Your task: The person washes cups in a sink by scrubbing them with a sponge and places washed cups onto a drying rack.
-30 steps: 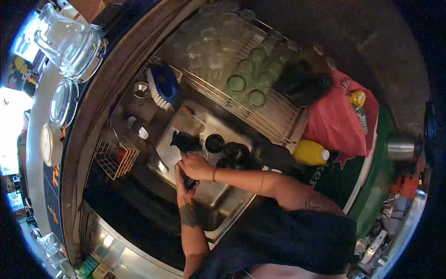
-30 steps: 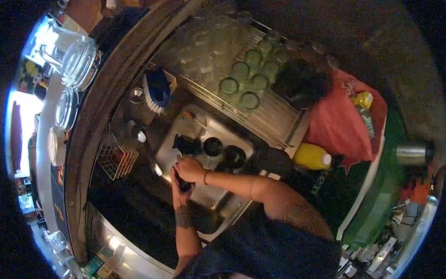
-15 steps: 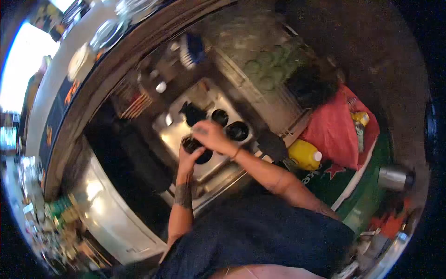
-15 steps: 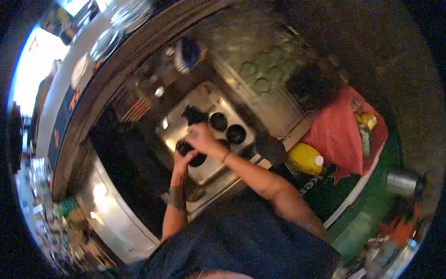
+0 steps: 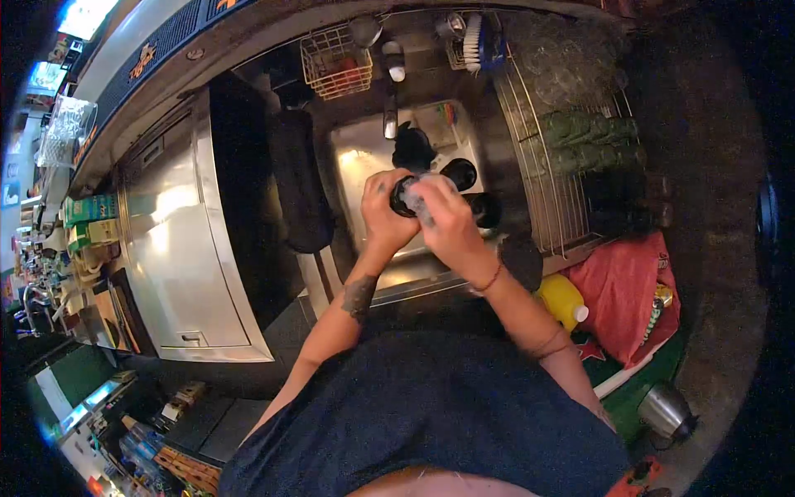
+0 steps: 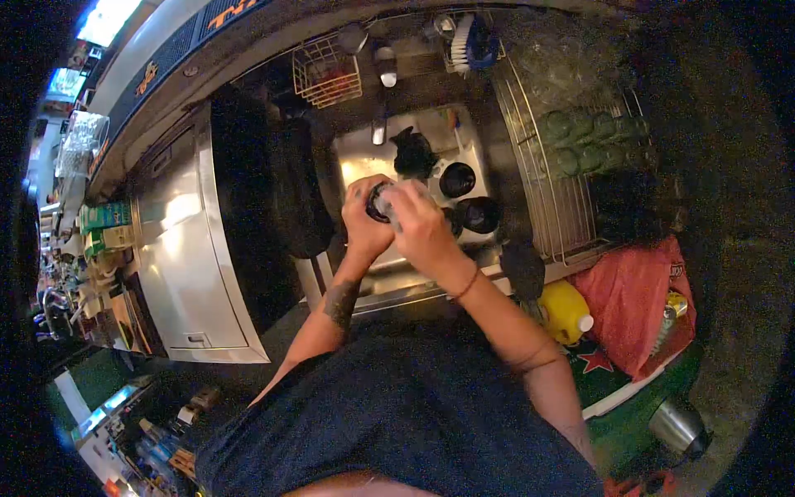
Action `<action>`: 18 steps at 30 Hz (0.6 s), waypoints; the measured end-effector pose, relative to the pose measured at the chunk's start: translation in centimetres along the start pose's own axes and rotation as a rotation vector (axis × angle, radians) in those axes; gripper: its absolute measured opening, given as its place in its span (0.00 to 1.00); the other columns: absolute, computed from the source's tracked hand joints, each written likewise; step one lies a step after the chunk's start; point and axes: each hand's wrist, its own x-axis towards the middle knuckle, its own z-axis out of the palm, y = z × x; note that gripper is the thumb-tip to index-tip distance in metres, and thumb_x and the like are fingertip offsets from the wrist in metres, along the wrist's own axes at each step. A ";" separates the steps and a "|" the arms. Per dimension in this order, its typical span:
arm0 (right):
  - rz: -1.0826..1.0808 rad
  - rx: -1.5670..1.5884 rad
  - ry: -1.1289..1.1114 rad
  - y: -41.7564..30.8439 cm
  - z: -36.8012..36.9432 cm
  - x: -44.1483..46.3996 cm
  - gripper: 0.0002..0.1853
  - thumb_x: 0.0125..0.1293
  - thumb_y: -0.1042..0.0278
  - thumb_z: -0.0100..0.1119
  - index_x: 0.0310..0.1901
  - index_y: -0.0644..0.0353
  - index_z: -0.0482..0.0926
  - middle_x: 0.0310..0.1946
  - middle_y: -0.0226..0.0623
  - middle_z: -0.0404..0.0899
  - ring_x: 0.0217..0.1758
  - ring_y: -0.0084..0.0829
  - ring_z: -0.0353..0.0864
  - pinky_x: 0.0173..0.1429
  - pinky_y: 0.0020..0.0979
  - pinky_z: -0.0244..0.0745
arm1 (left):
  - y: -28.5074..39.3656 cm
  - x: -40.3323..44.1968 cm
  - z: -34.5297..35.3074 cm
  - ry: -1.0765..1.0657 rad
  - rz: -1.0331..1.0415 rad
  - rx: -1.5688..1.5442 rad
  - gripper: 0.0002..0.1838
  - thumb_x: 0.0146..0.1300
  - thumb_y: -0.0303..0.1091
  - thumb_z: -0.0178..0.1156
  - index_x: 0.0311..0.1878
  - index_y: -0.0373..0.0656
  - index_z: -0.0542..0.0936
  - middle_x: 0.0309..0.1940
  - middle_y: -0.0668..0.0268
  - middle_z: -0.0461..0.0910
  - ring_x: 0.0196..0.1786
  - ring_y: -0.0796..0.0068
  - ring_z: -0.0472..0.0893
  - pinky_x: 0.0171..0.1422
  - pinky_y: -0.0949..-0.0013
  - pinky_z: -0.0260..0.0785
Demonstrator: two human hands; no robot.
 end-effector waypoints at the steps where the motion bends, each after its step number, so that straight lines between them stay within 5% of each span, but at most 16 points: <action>1: 0.006 0.005 0.000 0.3 -0.4 -0.1 0.17 0.48 0.85 0.58 0.43 0.65 0.76 0.44 0.49 0.74 0.52 0.51 0.74 0.55 0.40 0.72 | 0.1 0.1 -0.6 -0.040 0.012 0.012 0.24 0.35 0.32 0.70 0.42 0.43 0.79 0.39 0.59 0.80 0.46 0.54 0.77 0.53 0.58 0.70; 5: 0.040 -0.028 -0.077 1.1 -1.1 0.9 0.21 0.44 0.86 0.54 0.44 0.66 0.75 0.44 0.51 0.75 0.52 0.53 0.75 0.56 0.42 0.73 | 0.5 0.0 -0.4 -0.085 -0.034 -0.051 0.24 0.32 0.32 0.70 0.41 0.45 0.80 0.39 0.59 0.80 0.46 0.54 0.78 0.54 0.57 0.71; 7: -0.143 -0.005 -0.067 0.1 -1.0 0.8 0.21 0.43 0.85 0.54 0.44 0.66 0.76 0.44 0.50 0.76 0.52 0.53 0.75 0.57 0.43 0.73 | 0.1 0.7 -0.5 -0.126 -0.102 -0.058 0.26 0.30 0.32 0.71 0.42 0.45 0.80 0.41 0.58 0.80 0.47 0.53 0.78 0.54 0.57 0.71; 14: -0.188 -0.009 -0.047 1.2 -0.7 0.6 0.18 0.44 0.82 0.54 0.42 0.65 0.77 0.43 0.48 0.77 0.51 0.50 0.76 0.57 0.44 0.72 | -0.5 1.5 -0.7 -0.136 0.041 -0.045 0.24 0.37 0.34 0.71 0.43 0.42 0.80 0.38 0.57 0.81 0.45 0.57 0.80 0.53 0.62 0.71; 18: -0.055 -0.030 -0.146 1.8 -1.6 1.5 0.17 0.48 0.80 0.52 0.43 0.64 0.77 0.48 0.50 0.77 0.54 0.49 0.76 0.60 0.41 0.72 | 0.2 0.2 -0.9 -0.219 -0.060 -0.094 0.29 0.34 0.36 0.74 0.45 0.40 0.79 0.43 0.57 0.80 0.47 0.61 0.80 0.54 0.63 0.72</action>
